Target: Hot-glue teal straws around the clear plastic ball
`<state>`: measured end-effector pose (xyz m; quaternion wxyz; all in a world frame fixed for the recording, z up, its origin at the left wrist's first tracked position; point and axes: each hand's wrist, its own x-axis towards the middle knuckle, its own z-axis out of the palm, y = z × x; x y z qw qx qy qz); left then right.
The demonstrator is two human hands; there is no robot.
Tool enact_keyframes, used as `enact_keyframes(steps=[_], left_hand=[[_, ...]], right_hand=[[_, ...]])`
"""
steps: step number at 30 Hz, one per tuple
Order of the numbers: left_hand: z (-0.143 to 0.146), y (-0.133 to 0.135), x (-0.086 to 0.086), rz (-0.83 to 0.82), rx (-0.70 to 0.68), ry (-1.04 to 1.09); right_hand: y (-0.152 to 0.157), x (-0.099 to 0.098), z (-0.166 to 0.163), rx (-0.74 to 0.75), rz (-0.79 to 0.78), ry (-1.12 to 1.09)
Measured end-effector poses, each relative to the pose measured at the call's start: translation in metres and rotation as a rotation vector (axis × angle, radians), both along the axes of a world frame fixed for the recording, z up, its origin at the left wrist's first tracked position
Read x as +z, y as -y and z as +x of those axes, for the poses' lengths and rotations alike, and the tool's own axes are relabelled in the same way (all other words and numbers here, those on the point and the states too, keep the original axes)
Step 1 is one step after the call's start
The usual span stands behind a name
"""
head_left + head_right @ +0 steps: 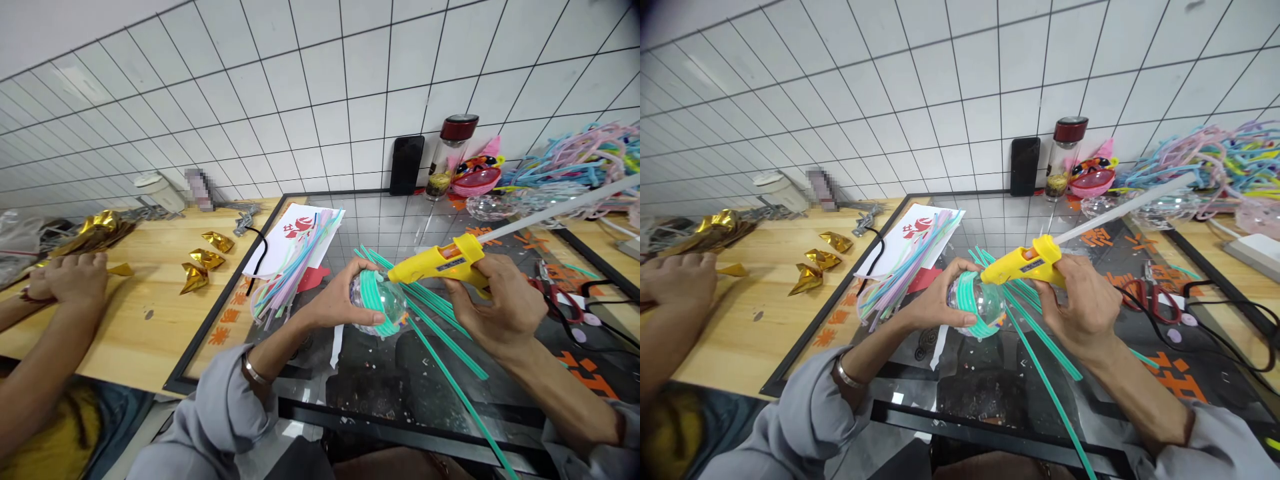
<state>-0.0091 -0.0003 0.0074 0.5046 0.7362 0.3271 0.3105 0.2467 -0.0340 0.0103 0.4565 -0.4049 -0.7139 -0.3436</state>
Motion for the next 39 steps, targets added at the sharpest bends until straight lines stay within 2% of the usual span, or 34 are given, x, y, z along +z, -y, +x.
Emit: enact_keyframes(steps=[39], left_hand=[[0.0007,0.0021,0.0034,-0.040,0.007,0.014]], right_hand=[[0.0000,0.0015,0.0005,-0.002,0.014,0.018]])
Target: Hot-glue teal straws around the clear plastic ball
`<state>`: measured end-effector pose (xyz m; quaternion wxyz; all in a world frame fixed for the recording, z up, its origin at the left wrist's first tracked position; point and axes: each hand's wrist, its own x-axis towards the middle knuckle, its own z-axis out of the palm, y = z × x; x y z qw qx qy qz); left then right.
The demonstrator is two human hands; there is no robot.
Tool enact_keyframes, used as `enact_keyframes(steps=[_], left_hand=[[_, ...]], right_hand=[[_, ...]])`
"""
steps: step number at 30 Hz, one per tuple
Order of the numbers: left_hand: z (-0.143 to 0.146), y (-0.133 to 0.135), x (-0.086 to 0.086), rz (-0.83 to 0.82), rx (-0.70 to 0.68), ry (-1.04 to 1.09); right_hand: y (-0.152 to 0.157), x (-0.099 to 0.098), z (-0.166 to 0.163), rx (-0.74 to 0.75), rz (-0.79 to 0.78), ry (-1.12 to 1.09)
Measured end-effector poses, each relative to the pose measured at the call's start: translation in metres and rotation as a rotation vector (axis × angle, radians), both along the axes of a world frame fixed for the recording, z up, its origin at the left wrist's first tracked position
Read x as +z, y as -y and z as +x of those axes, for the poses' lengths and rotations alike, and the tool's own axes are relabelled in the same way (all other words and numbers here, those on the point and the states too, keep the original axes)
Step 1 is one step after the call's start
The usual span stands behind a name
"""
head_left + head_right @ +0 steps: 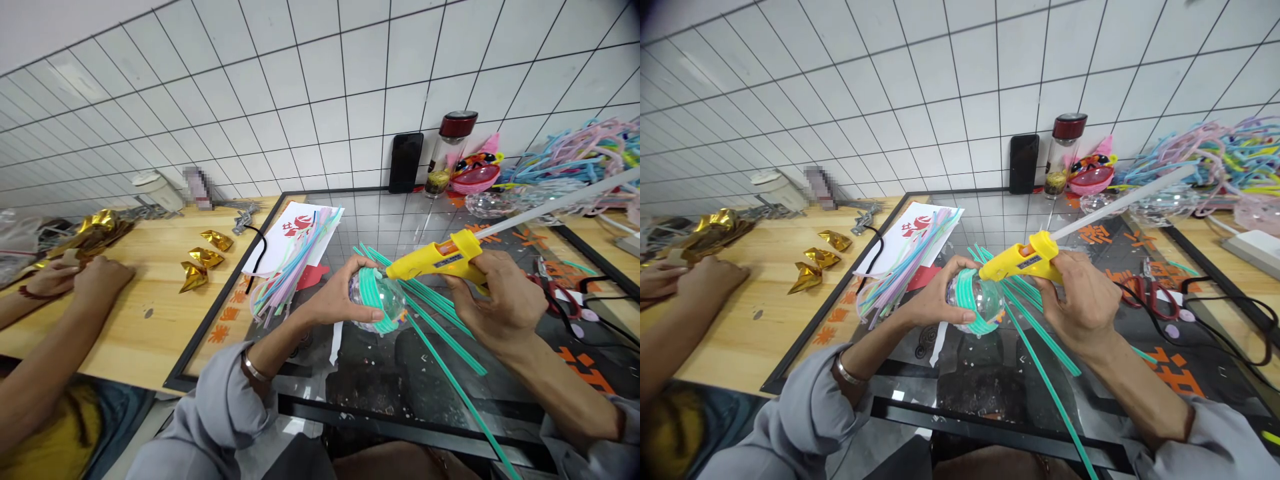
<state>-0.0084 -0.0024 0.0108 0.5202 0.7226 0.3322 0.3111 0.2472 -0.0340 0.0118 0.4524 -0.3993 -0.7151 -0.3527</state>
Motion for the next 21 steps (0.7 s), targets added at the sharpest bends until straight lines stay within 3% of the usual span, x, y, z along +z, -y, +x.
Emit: enact_keyframes(steps=[21], left_hand=[[-0.0009,-0.0018,-0.0038,0.012,0.005,-0.016]], right_hand=[[0.0006,0.0019,-0.0007,-0.005,0.002,-0.005]])
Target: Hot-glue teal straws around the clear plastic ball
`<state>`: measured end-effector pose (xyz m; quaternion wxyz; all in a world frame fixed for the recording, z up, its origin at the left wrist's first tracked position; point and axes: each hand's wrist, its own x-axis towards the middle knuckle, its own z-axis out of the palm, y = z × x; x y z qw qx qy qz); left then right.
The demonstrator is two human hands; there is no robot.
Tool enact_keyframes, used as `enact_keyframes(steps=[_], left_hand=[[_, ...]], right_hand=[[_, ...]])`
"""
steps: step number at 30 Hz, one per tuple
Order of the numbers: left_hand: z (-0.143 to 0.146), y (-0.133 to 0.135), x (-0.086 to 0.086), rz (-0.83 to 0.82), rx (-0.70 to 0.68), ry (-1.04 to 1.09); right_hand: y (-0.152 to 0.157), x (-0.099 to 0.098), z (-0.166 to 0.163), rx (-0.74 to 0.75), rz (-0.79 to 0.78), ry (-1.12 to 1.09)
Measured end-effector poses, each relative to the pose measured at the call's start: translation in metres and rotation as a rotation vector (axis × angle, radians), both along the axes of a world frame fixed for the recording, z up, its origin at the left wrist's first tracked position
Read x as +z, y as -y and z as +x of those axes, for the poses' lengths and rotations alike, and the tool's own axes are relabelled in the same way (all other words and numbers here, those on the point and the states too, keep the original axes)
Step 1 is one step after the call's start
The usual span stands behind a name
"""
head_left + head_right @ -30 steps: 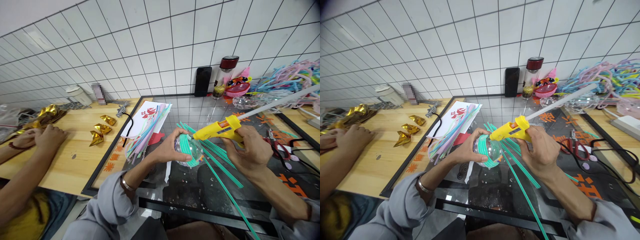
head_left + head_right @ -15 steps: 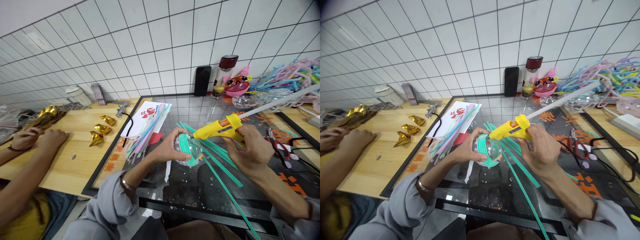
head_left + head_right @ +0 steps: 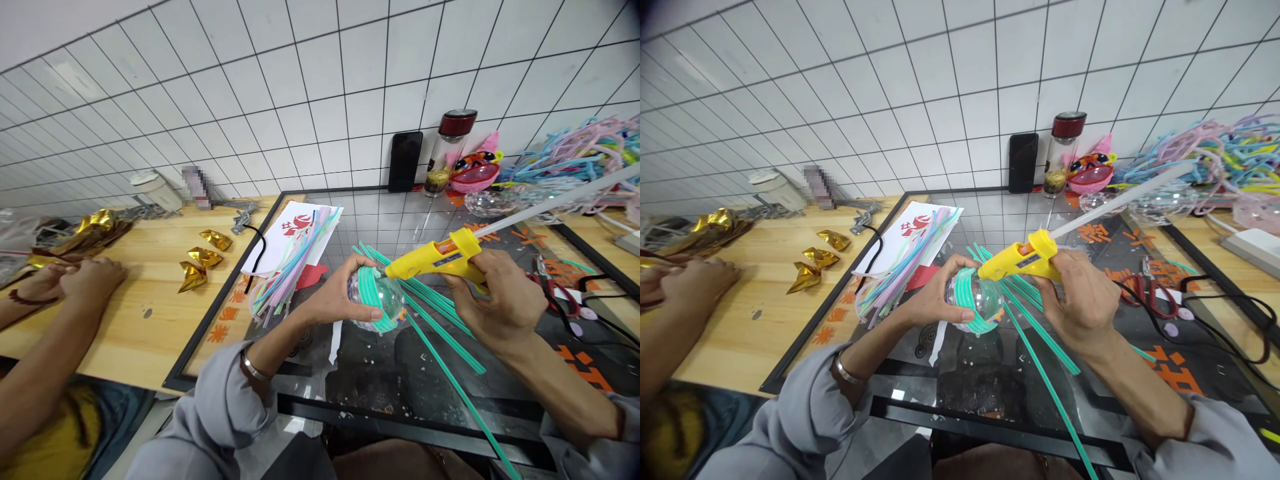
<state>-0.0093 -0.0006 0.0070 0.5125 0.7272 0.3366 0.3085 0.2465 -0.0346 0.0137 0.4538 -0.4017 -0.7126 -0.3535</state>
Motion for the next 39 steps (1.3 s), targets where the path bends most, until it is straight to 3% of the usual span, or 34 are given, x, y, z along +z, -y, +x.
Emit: enact_keyframes(steps=[39], left_hand=[[0.0008,-0.0004,0.0022,0.001,-0.011,0.011]], right_hand=[[0.0003,0.0007,-0.0003,0.018,-0.019,-0.024]])
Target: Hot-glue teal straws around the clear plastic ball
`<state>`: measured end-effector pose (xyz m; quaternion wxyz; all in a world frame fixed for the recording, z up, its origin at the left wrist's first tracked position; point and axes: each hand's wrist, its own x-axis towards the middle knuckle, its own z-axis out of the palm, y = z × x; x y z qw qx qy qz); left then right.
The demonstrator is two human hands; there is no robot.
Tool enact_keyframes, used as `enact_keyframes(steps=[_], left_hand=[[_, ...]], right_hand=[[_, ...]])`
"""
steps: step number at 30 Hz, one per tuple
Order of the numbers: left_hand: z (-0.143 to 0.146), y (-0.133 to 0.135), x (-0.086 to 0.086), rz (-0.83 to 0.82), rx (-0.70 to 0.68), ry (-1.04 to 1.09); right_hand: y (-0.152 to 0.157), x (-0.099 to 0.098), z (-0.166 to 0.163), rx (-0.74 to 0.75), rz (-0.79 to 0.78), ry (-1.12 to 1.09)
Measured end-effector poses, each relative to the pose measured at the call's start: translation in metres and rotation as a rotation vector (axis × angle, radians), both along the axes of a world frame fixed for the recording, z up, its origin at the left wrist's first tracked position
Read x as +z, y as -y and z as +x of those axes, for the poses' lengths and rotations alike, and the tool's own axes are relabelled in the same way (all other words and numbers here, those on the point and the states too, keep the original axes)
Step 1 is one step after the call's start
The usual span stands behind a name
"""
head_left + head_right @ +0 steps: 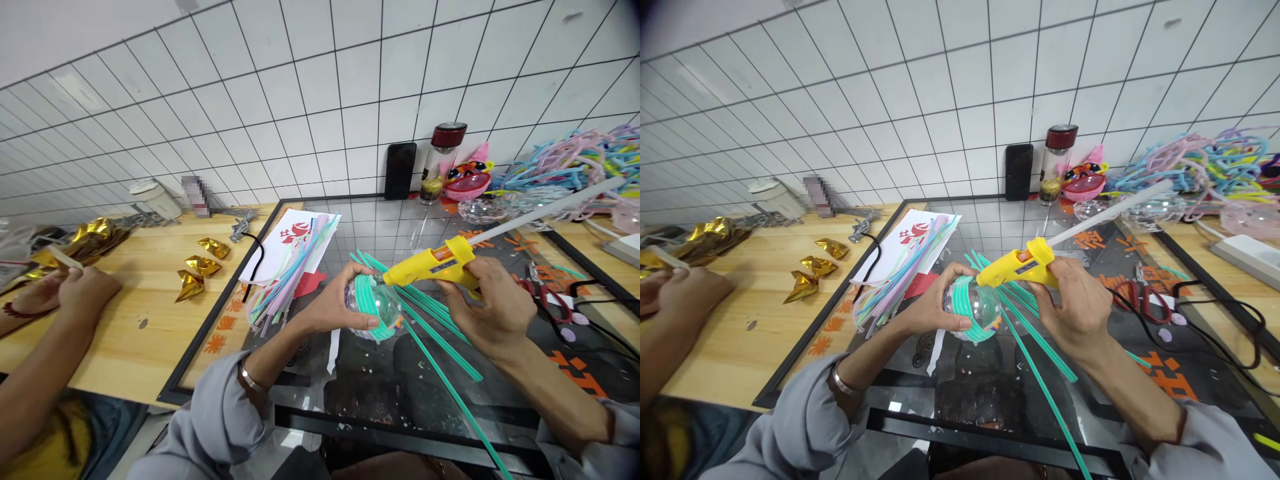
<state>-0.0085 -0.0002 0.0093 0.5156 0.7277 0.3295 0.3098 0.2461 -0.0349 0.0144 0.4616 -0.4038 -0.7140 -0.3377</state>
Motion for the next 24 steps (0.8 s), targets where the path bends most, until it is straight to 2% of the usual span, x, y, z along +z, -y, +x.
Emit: enact_keyframes(steps=[11,24], left_hand=[[-0.0006,-0.0003,-0.0032,-0.011,-0.010,0.017],[-0.0001,0.0018,0.0015,-0.009,-0.004,0.014]], right_hand=[[0.0017,0.0021,-0.0011,0.007,-0.013,-0.002],[0.0005,0.0028,0.0025,-0.027,-0.011,0.065]])
